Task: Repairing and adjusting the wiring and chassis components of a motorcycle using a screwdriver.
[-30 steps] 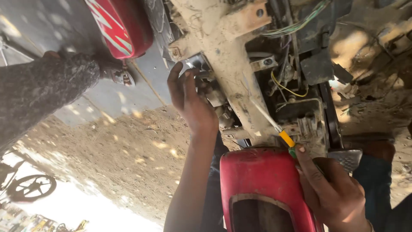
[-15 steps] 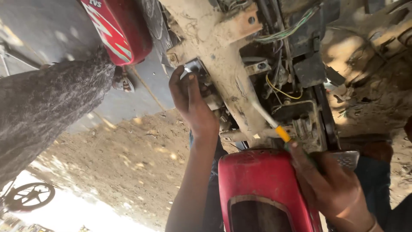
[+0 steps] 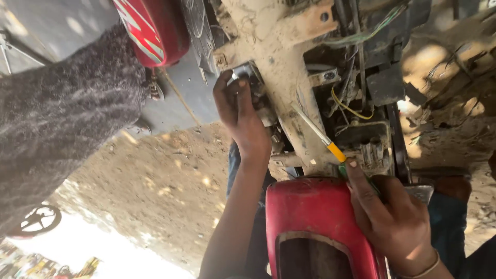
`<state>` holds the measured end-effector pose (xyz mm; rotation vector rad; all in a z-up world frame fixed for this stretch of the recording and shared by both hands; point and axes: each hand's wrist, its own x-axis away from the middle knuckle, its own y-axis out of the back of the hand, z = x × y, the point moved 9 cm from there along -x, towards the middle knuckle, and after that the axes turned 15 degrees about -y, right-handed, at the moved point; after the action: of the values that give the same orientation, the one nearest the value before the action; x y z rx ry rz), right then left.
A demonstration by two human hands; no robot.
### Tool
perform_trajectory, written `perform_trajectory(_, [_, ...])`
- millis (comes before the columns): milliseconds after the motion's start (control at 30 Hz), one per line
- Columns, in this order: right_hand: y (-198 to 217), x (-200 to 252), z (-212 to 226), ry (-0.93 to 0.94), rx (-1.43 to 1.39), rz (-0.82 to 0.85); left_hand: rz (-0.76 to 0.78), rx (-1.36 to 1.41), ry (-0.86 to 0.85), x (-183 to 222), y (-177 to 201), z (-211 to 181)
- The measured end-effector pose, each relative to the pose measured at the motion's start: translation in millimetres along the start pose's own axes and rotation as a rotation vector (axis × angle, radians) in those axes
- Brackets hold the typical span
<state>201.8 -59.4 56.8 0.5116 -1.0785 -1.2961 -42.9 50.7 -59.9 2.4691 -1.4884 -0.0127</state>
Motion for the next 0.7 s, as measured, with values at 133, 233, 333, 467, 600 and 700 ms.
perform_trajectory(133, [-3, -23, 17, 0.024, 0.076, -0.030, 0.019, -0.038, 0.000, -2, -6, -8])
perform_trajectory(233, [-5, -24, 13, 0.008, 0.030, -0.043, -0.018, 0.039, 0.025, -6, -3, 2])
perform_trajectory(333, [-10, -9, 1, -0.018, 0.064, 0.008, -0.031, -0.046, 0.076, -6, -2, 2])
perform_trajectory(467, [-9, -26, 9, -0.014, 0.056, -0.026, -0.016, 0.012, -0.015, 0, -4, 3])
perform_trajectory(600, [-28, -29, -5, 0.008, 0.040, -0.037, -0.040, 0.012, 0.058, -5, -4, 2])
perform_trajectory(700, [-17, -16, -3, 0.011, 0.024, -0.026, -0.038, -0.028, 0.050, -2, -4, 5])
